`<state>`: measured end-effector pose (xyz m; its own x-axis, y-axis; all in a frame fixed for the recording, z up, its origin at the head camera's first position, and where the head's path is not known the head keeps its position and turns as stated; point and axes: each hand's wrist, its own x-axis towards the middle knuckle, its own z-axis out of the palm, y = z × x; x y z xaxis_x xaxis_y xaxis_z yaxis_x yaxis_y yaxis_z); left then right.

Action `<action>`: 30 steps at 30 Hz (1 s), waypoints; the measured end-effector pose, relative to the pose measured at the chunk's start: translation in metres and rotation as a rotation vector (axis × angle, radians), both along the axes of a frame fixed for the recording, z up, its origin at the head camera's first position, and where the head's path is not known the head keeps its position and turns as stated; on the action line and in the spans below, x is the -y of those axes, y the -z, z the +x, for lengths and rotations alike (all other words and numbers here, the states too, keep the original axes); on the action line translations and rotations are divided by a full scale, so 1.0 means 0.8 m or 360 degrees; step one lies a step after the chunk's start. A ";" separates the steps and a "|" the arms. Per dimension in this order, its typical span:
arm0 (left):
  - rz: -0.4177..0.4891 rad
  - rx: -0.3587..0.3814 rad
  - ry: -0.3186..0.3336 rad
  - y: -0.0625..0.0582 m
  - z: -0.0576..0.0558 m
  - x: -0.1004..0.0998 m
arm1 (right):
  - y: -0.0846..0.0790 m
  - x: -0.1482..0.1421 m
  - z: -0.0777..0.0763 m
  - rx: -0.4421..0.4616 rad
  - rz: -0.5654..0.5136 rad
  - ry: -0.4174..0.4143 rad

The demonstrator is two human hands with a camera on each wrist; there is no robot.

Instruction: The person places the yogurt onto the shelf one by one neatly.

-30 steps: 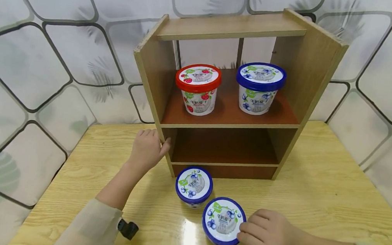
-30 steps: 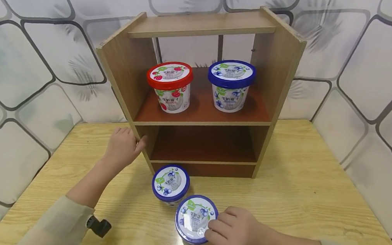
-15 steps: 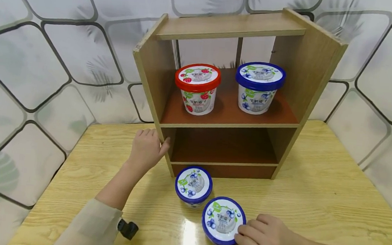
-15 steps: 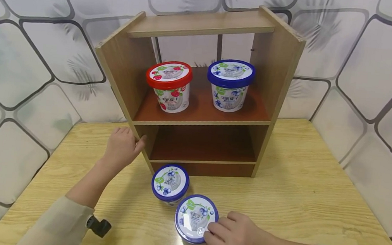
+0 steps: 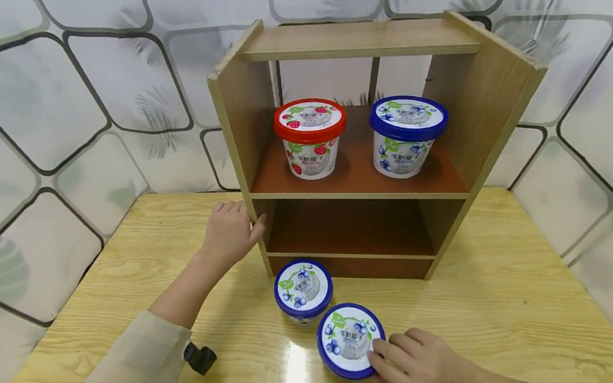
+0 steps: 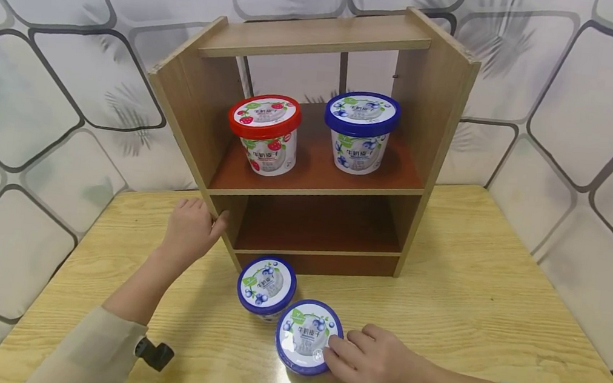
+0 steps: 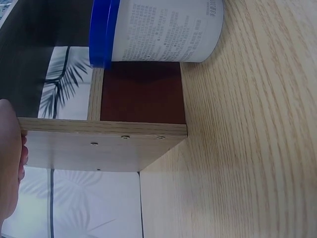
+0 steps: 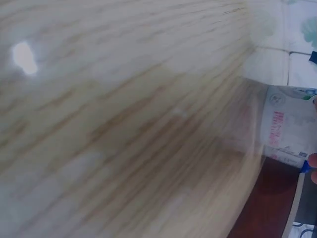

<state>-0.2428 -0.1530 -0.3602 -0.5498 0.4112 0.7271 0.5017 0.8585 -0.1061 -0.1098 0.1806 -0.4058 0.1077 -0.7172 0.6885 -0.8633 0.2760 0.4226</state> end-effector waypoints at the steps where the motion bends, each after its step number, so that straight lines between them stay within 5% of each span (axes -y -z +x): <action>1: 0.0002 -0.0002 0.0001 0.000 0.000 0.000 | 0.002 -0.001 -0.001 0.0003 -0.0007 0.0019; 17: 0.0008 0.0016 0.0002 -0.001 0.001 0.000 | 0.038 0.001 -0.009 0.0377 -0.0313 0.0215; 30: 0.0000 0.0039 -0.0006 0.000 0.000 -0.001 | 0.038 0.005 -0.015 0.0441 -0.0475 -0.0077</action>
